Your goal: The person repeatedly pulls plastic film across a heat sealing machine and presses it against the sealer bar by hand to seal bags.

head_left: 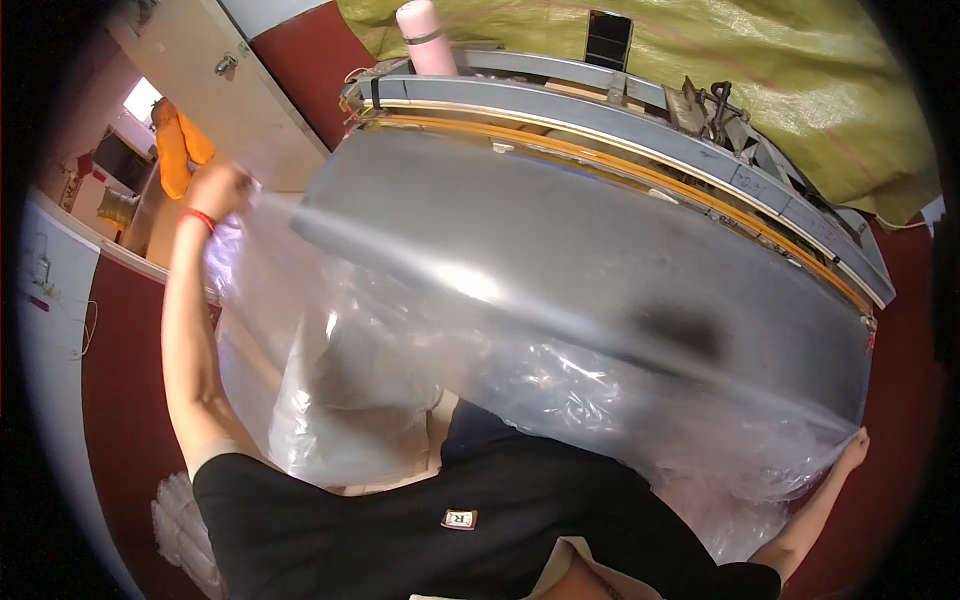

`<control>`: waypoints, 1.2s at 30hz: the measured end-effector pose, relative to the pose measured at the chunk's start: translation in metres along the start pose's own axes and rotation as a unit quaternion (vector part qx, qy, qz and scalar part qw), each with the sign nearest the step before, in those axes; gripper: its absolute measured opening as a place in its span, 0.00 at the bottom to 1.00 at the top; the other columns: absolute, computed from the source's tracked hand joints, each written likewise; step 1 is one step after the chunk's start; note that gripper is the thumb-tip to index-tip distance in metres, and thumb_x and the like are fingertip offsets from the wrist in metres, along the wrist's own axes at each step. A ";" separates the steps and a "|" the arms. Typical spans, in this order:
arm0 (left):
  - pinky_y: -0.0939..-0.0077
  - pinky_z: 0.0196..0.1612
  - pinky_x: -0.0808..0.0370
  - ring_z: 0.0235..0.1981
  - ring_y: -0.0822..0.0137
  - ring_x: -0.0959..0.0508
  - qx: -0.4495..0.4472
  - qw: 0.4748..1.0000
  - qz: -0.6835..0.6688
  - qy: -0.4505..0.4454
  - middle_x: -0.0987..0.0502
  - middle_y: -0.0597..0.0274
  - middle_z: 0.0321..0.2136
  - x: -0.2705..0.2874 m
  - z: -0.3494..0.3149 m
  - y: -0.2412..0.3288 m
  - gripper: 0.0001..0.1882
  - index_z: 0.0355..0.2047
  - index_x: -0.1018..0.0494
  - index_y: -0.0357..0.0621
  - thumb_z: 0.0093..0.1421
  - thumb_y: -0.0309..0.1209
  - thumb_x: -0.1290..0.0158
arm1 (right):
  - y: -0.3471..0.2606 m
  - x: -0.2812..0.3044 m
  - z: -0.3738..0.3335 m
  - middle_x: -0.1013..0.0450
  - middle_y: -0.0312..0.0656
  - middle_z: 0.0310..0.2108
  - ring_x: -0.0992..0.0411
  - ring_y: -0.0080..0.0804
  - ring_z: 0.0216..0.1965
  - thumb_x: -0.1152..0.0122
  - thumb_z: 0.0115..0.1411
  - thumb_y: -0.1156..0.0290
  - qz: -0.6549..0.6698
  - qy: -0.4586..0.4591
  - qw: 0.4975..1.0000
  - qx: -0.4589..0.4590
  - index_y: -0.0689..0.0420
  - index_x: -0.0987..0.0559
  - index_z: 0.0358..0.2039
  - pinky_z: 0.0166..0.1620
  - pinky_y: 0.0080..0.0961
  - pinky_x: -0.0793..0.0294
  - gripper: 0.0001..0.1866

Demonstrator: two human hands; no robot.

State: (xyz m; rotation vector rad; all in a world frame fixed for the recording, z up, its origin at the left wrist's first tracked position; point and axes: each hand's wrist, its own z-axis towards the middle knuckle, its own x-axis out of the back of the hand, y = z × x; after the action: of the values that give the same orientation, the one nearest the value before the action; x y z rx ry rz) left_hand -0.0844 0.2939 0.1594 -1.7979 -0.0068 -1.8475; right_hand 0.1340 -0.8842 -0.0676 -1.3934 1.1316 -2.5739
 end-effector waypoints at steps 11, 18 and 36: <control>0.62 0.53 0.43 0.51 0.53 0.39 0.133 0.988 -0.070 0.018 0.35 0.49 0.47 -0.158 0.017 0.041 0.27 0.48 0.37 0.44 0.49 0.43 0.48 | -0.066 -0.088 0.045 0.31 0.53 0.38 0.33 0.47 0.40 0.57 0.57 0.53 -0.048 0.013 0.993 0.104 0.62 0.30 0.39 0.43 0.33 0.37 0.23; 0.67 0.55 0.43 0.54 0.53 0.41 0.000 0.952 -0.283 0.116 0.37 0.48 0.49 -0.155 0.039 0.110 0.20 0.46 0.35 0.41 0.54 0.35 0.55 | -0.077 -0.098 0.037 0.31 0.53 0.39 0.33 0.49 0.41 0.57 0.57 0.53 -0.113 0.010 0.989 0.089 0.61 0.30 0.39 0.42 0.35 0.36 0.23; 0.80 0.29 0.32 0.25 0.75 0.31 -0.269 0.792 -0.530 -0.136 0.27 0.70 0.26 0.011 0.098 0.394 0.10 0.34 0.28 0.38 0.53 0.30 0.50 | -0.146 -0.084 -0.016 0.27 0.45 0.32 0.30 0.39 0.37 0.46 0.50 0.57 0.076 0.014 0.997 0.004 0.57 0.24 0.33 0.41 0.29 0.34 0.17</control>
State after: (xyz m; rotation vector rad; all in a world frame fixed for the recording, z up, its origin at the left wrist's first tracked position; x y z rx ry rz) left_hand 0.1584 -0.0071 0.0340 -2.8072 -0.8442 -2.4251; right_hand 0.2196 -0.7402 -0.0474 -1.2229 1.1809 -2.4961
